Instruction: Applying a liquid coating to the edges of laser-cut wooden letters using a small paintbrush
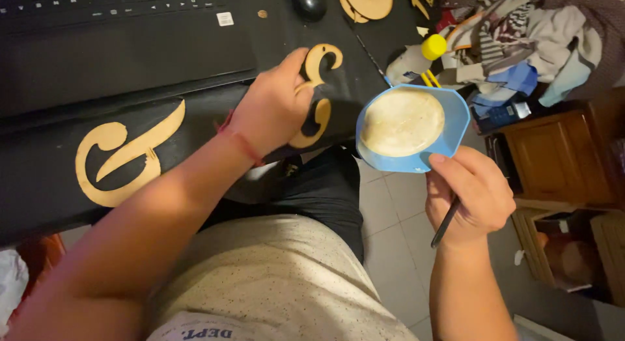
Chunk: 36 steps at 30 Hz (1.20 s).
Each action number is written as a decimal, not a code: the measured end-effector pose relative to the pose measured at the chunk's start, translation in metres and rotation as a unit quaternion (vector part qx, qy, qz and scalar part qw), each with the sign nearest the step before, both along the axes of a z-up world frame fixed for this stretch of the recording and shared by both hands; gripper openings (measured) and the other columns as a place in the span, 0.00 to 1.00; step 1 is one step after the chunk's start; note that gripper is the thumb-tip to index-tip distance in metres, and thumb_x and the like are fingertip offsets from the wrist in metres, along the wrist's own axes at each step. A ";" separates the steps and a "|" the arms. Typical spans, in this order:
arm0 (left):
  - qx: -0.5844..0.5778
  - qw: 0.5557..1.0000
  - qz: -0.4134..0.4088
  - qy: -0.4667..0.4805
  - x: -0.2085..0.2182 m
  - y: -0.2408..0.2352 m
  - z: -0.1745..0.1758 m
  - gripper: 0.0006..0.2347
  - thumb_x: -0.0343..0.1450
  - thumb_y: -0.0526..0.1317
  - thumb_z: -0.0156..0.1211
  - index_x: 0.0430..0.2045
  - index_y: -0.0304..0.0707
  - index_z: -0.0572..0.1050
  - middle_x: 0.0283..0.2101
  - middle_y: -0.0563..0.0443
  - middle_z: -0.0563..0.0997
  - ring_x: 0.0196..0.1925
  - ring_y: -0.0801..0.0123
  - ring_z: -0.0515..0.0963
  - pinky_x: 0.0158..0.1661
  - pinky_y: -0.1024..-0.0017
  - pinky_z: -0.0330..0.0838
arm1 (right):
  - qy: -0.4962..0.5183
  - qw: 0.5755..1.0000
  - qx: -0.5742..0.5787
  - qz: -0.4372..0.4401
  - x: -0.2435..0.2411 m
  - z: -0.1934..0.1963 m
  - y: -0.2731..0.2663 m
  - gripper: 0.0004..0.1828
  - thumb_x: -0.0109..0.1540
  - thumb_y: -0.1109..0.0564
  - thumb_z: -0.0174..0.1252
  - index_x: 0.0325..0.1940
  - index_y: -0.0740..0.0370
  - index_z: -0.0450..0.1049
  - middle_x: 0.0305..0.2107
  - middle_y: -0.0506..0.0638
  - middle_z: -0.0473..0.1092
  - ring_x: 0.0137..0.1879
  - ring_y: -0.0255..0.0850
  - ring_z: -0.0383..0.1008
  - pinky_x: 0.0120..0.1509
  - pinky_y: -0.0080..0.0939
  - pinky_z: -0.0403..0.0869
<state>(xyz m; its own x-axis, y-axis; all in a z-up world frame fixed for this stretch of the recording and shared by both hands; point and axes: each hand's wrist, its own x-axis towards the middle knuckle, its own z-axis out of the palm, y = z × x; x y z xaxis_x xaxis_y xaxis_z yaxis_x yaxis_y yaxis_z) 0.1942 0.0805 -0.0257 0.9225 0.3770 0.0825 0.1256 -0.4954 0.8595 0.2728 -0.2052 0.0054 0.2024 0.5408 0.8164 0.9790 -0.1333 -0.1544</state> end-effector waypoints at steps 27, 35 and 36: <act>0.062 0.929 -0.179 -0.317 -0.096 -0.063 0.052 0.29 0.75 0.41 0.72 0.66 0.43 0.57 0.71 0.40 0.66 0.76 0.51 0.71 0.69 0.58 0.71 | 0.090 0.987 -0.134 0.024 -0.060 0.036 -0.003 0.12 0.66 0.58 0.59 0.47 0.71 0.75 0.30 0.60 0.71 0.29 0.47 0.66 0.37 0.42 0.66; 0.229 0.907 -0.131 -0.329 -0.088 -0.065 0.042 0.23 0.82 0.48 0.60 0.69 0.53 0.56 0.71 0.40 0.70 0.63 0.55 0.84 0.51 0.62 0.74 | 0.132 0.978 -0.164 0.007 -0.062 0.031 -0.006 0.12 0.65 0.61 0.64 0.51 0.65 0.74 0.26 0.50 0.71 0.25 0.37 0.65 0.38 0.36 0.66; 0.253 0.900 -0.109 -0.338 -0.087 -0.067 0.042 0.21 0.83 0.52 0.52 0.69 0.54 0.57 0.70 0.44 0.72 0.59 0.58 0.85 0.49 0.63 0.74 | 0.139 0.975 -0.171 0.016 -0.062 0.031 -0.003 0.12 0.65 0.62 0.64 0.52 0.63 0.74 0.25 0.49 0.69 0.25 0.37 0.63 0.37 0.36 0.65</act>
